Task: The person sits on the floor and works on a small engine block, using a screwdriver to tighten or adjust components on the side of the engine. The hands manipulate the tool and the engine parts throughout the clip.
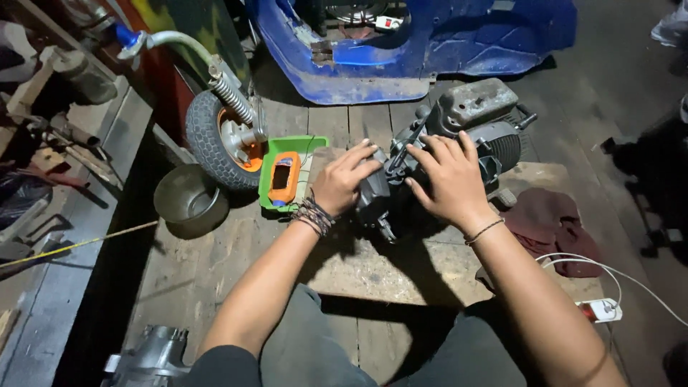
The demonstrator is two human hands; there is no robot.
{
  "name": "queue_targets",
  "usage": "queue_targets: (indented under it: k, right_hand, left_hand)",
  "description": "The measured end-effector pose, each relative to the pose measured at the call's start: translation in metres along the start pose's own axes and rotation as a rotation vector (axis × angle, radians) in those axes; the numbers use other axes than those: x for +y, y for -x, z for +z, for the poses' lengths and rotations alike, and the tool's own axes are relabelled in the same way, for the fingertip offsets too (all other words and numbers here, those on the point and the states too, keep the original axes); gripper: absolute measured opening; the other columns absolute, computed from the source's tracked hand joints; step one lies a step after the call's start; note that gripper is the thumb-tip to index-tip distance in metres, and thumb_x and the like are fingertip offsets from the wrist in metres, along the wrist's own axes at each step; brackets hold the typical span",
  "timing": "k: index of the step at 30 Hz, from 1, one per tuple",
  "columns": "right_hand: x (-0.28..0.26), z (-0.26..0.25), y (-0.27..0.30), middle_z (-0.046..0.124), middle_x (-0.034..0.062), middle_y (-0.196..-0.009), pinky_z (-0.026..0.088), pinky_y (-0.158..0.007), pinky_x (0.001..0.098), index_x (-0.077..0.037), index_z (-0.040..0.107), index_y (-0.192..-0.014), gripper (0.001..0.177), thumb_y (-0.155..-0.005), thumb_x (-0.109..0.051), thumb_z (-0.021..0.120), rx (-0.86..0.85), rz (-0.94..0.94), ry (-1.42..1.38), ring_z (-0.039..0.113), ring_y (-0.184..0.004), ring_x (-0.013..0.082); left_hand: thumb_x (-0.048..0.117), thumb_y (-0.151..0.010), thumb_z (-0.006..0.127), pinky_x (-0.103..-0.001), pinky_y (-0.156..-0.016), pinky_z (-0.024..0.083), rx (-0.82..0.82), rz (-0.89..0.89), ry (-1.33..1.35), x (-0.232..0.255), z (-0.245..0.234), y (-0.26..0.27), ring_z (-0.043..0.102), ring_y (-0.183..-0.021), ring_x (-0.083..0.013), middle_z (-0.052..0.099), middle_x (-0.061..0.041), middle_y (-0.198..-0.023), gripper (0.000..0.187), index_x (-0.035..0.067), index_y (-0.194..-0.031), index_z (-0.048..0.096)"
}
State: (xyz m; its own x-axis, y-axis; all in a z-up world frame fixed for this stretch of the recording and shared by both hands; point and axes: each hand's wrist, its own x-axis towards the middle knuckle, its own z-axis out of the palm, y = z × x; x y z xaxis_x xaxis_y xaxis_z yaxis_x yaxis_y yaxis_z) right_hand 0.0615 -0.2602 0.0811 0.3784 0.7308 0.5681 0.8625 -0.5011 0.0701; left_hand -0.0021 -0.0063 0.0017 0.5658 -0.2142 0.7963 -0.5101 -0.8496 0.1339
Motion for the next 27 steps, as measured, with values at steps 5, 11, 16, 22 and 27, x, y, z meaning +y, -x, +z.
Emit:
queue_targets:
  k: [5, 11, 16, 22, 27]
  right_hand:
    - [0.000, 0.001, 0.001, 0.063, 0.0157, -0.133, 0.024, -0.118, 0.0596, -0.016, 0.063, -0.139, 0.061, -0.084, -0.039, 0.074, -0.011, 0.017, -0.012, 0.056, -0.130, 0.0342]
    - [0.000, -0.001, -0.001, 0.062, 0.0153, -0.133, 0.024, -0.118, 0.0594, -0.016, 0.063, -0.139, 0.061, -0.084, -0.038, 0.074, -0.017, 0.023, -0.022, 0.056, -0.130, 0.0341]
    - [0.001, 0.005, 0.002, 0.061, 0.0140, -0.135, 0.025, -0.118, 0.0587, -0.017, 0.063, -0.139, 0.061, -0.084, -0.040, 0.073, -0.007, 0.022, -0.024, 0.056, -0.130, 0.0332]
    - [0.003, 0.002, 0.000, 0.061, 0.0140, -0.135, 0.025, -0.118, 0.0597, -0.018, 0.063, -0.139, 0.060, -0.084, -0.041, 0.072, -0.009, 0.025, -0.017, 0.056, -0.130, 0.0332]
    - [0.002, 0.004, 0.000, 0.062, 0.0145, -0.134, 0.025, -0.118, 0.0596, -0.016, 0.064, -0.138, 0.060, -0.084, -0.040, 0.074, -0.003, 0.017, -0.022, 0.056, -0.130, 0.0334]
  left_hand:
    - [0.047, -0.100, 0.059, -0.042, -0.095, 0.058, -0.055, -0.049, -0.015, -0.006, 0.000, 0.006, 0.064, -0.124, -0.0335, 0.065, -0.009, -0.130, 0.038, 0.017, -0.122, 0.067]
    - [0.054, -0.101, 0.055, -0.041, -0.099, 0.057, -0.057, -0.038, 0.015, -0.006, 0.005, 0.006, 0.063, -0.127, -0.0323, 0.064, -0.008, -0.132, 0.045, 0.017, -0.123, 0.067]
    - [0.056, -0.101, 0.055, -0.044, -0.099, 0.056, -0.035, -0.024, 0.028, -0.012, 0.007, 0.010, 0.062, -0.128, -0.0350, 0.065, -0.010, -0.132, 0.048, 0.015, -0.120, 0.068]
    - [0.057, -0.102, 0.052, -0.043, -0.099, 0.056, -0.054, -0.040, 0.056, -0.011, 0.007, 0.005, 0.064, -0.125, -0.0333, 0.066, -0.010, -0.130, 0.050, 0.015, -0.124, 0.067]
    - [0.053, -0.102, 0.056, -0.045, -0.100, 0.055, -0.026, -0.012, 0.056, -0.005, 0.001, 0.001, 0.062, -0.127, -0.0355, 0.064, -0.010, -0.132, 0.044, 0.015, -0.121, 0.068]
